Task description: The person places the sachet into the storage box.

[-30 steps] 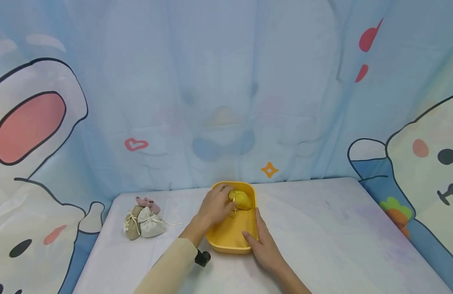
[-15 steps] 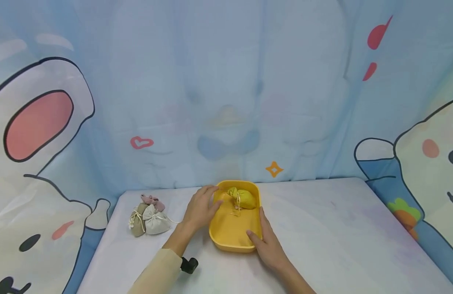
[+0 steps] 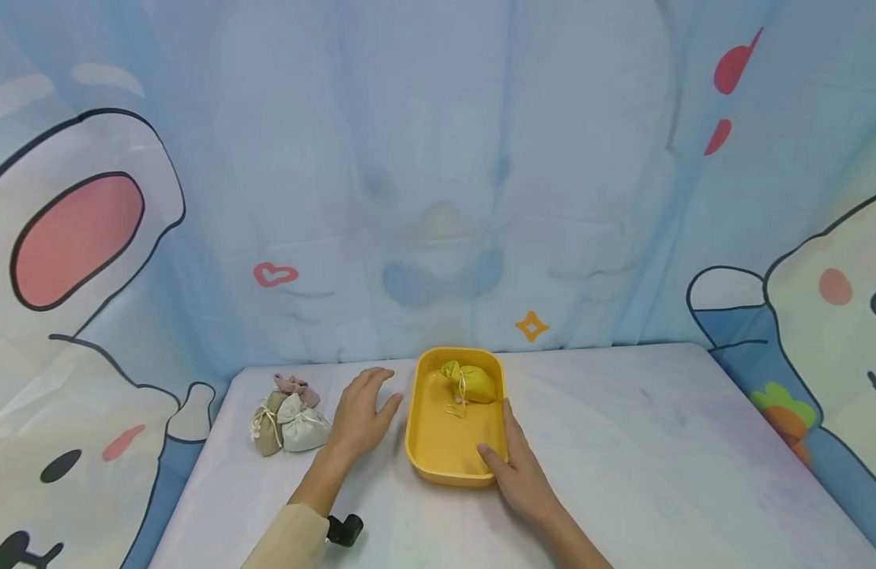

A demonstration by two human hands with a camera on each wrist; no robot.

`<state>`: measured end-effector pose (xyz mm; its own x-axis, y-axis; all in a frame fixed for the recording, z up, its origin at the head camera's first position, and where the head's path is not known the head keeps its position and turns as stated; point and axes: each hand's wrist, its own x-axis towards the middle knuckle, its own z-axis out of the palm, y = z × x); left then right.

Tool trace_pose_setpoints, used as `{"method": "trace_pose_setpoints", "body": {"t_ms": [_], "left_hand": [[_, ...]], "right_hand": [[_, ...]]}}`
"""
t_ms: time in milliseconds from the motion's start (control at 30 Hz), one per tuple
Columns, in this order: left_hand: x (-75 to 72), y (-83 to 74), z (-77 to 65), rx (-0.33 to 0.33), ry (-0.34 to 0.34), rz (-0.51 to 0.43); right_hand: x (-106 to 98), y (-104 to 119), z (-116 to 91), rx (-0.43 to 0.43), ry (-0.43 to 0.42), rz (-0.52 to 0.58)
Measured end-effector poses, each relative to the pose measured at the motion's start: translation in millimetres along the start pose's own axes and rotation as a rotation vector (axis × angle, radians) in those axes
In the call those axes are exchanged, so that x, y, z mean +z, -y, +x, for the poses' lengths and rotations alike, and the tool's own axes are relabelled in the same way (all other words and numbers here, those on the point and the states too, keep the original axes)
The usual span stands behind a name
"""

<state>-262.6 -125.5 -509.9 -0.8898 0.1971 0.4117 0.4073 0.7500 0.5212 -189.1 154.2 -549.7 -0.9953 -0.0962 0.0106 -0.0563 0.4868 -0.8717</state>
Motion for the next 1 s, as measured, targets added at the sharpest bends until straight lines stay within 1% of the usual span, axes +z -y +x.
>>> {"method": "trace_pose_setpoints", "body": {"t_ms": [167,233,433,600,667,733,833,933,1000], "left_hand": [[-3.9,7.3,-11.2,-0.018,-0.023,0.011],[-6.4,10.0,-15.2,-0.016,-0.044,0.017],[-15.2,19.0,-24.7,-0.018,-0.134,0.073],[-21.7,26.4,-28.3,0.017,-0.206,0.115],[-23.5,29.3,-29.6,0.034,-0.229,0.132],[-24.9,32.4,-31.3,0.035,-0.242,0.147],[-26.3,36.5,-35.4,0.001,-0.251,0.153],[-27.1,39.5,-40.5,-0.069,-0.249,0.151],[-26.9,41.8,-43.5,-0.105,-0.256,0.158]], "right_hand": [[1,0,1,0.001,-0.001,0.001],[1,0,1,0.001,-0.005,0.002],[3,0,1,0.004,-0.001,0.005],[2,-1,1,-0.001,0.002,-0.001],[1,-1,0,-0.001,0.002,-0.006],[0,-1,0,-0.002,0.001,-0.009],[0,-1,0,-0.006,-0.003,-0.01],[0,-2,0,-0.006,-0.004,-0.006],[1,-2,1,-0.005,-0.003,-0.002]]}}
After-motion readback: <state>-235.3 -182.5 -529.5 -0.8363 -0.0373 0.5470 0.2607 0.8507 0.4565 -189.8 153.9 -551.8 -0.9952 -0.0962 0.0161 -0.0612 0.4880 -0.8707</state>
